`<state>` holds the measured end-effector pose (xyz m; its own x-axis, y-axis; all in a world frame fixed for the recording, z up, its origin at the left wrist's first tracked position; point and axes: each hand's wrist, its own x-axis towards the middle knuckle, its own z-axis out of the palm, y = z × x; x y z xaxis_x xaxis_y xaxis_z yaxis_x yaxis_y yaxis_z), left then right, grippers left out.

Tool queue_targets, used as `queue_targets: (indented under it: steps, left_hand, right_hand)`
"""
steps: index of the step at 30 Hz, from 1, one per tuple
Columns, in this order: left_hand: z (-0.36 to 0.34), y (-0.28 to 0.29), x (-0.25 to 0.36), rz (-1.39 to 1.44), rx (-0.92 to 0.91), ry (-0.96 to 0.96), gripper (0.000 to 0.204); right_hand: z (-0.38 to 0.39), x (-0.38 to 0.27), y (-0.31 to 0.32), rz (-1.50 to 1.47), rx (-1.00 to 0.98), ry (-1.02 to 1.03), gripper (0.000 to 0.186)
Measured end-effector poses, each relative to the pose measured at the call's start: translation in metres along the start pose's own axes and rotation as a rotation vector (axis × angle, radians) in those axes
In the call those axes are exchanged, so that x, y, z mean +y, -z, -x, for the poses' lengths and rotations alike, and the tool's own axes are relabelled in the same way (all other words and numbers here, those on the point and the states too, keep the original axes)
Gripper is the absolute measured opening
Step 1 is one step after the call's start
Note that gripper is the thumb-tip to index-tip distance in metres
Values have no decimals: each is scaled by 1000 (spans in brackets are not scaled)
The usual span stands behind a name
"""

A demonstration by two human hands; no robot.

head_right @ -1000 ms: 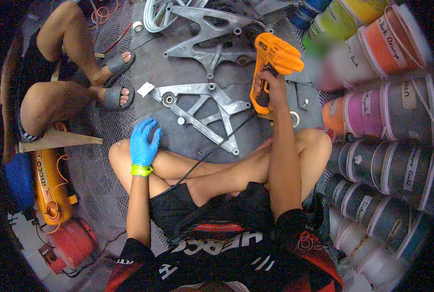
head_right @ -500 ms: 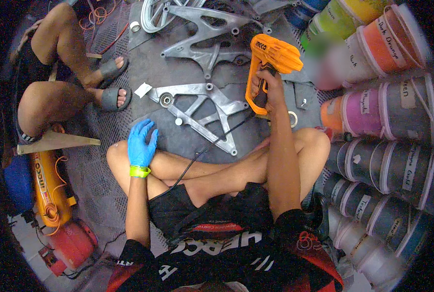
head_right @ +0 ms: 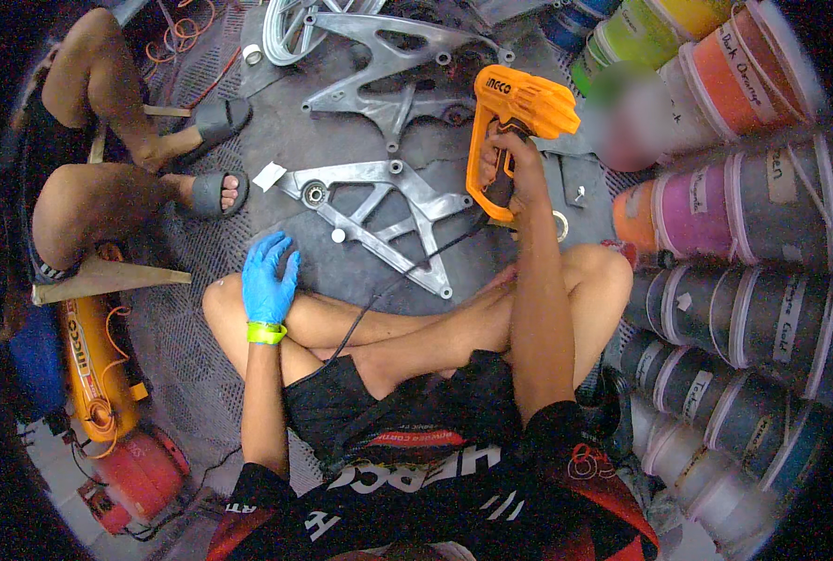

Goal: The person sits on the floor and uses a yellow heat gun to apply heat to various silver metal motorcycle parts, including a swingarm and a larger frame component. They handle the parts with gloved hands, repositioning them to heat different areas.

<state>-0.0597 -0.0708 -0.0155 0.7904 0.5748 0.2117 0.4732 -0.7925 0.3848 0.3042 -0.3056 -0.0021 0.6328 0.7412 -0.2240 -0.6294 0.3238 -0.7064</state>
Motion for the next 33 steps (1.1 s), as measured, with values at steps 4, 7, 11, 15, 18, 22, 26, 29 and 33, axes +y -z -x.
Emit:
queue_targets:
  steps: [4,7,11,15,18,22,26,29,33]
  left_hand:
    - [-1,0,1,-22,-7,-5,31]
    - [2,-1,-2,-39,2,3,31]
    - [-1,-2,0,-30,-1,0,30]
    - [0,-1,0,-28,8,-10,30]
    - [0,0,0,-16,8,-12,30]
    - [1,-1,-3,-24,10,-4,31]
    - [0,-3,-3,-18,17,-10,31]
    - [0,-4,-3,-9,10,0,31]
    - [0,-3,-2,-23,12,4,31]
  right_hand:
    - [1,-1,-4,54,90,22,17]
    - [2,1,-11,230,154,96,17]
    - [-3,5,-7,177,85,143,19]
    - [-6,3,0,77,4,71,20]
    - [-5,2,0,119,28,91,19]
    - [-2,1,-9,272,141,91,19]
    - [-2,2,-9,221,109,55,18]
    - [-4,3,-11,153,104,80,18]
    - [-2,-1,-6,217,108,51,16]
